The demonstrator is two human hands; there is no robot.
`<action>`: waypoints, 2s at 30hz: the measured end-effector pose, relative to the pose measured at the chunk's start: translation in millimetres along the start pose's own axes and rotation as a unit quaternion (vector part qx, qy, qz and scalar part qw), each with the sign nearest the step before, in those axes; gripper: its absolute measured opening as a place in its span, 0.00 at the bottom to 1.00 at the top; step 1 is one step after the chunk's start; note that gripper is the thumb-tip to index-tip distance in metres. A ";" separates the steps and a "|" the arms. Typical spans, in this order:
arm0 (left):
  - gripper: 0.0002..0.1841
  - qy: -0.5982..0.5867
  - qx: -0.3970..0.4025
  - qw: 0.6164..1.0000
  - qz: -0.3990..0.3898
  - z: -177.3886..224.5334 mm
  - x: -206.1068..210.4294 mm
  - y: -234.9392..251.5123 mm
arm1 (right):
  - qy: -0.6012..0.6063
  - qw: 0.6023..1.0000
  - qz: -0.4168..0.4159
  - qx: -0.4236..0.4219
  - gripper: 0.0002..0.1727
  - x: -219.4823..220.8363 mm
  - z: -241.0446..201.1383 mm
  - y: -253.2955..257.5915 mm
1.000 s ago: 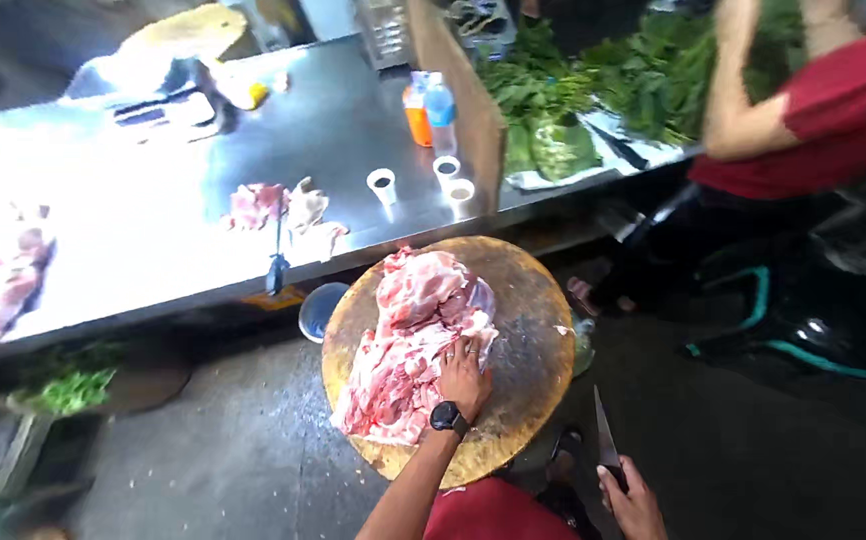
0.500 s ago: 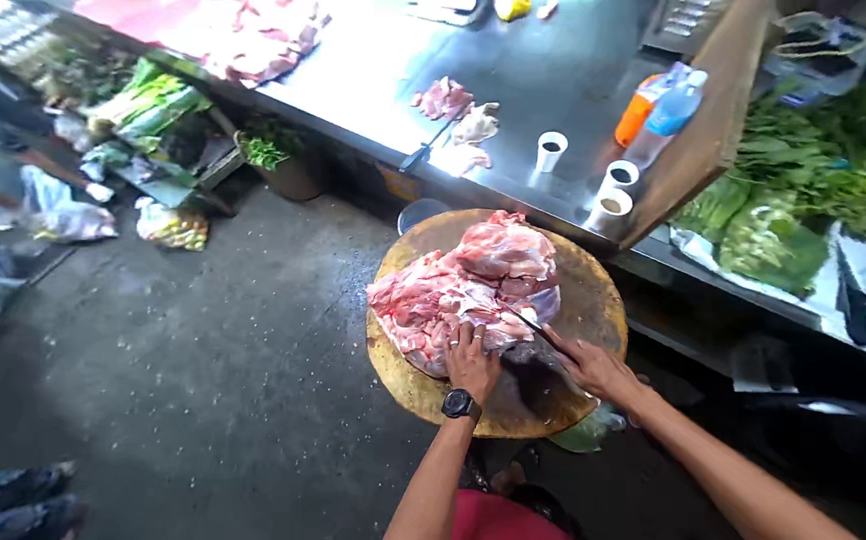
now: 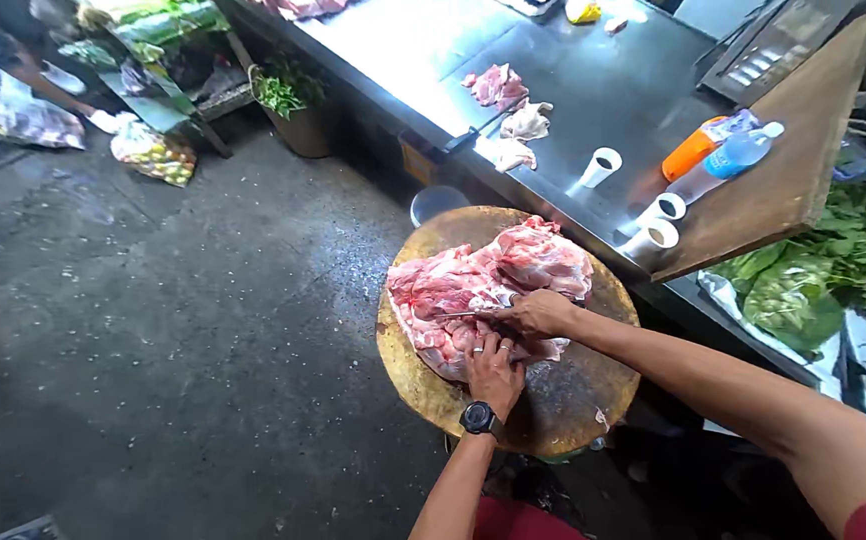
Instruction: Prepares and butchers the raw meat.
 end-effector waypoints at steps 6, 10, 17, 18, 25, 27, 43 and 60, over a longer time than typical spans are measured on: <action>0.18 -0.010 0.022 0.999 0.045 -5.5 5.6 -1.1 | 0.021 0.999 -0.032 0.032 0.36 13.7 22.4 -25.6; 0.18 -0.015 0.033 0.996 0.085 -7.3 16.0 -5.4 | 0.032 0.997 -0.062 0.033 0.34 22.6 37.4 -46.8; 0.14 -0.032 0.031 0.990 0.133 -13.7 30.1 -27.9 | 0.098 0.984 -0.135 0.060 0.34 44.5 46.9 -86.5; 0.14 -0.035 0.032 0.989 0.141 -15.3 31.0 -29.8 | 0.114 0.981 -0.145 0.060 0.33 47.7 47.5 -92.5; 0.15 -0.067 0.056 0.982 0.165 -41.1 26.9 -43.4 | 0.239 0.959 -0.148 0.018 0.35 128.5 55.8 -152.8; 0.15 -0.066 0.068 0.982 0.162 -51.8 21.5 -46.0 | 0.225 0.966 -0.128 0.026 0.35 138.3 53.5 -175.0; 0.21 0.183 0.063 0.955 -0.226 59.2 16.9 36.3 | 0.547 0.768 0.282 0.174 0.34 184.1 -10.0 -103.5; 0.14 0.198 0.130 0.966 -0.107 8.0 4.8 -3.7 | 0.491 0.844 0.169 0.131 0.33 256.9 -100.4 -94.9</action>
Point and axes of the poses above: each hand's wrist, its own y-axis towards the middle knuckle, its own x-axis out of the palm, z = x × y, the point moved 2 cm from there along y, towards the middle knuckle, and after that the axes turned 8 degrees about -y, right-handed, at the moved point
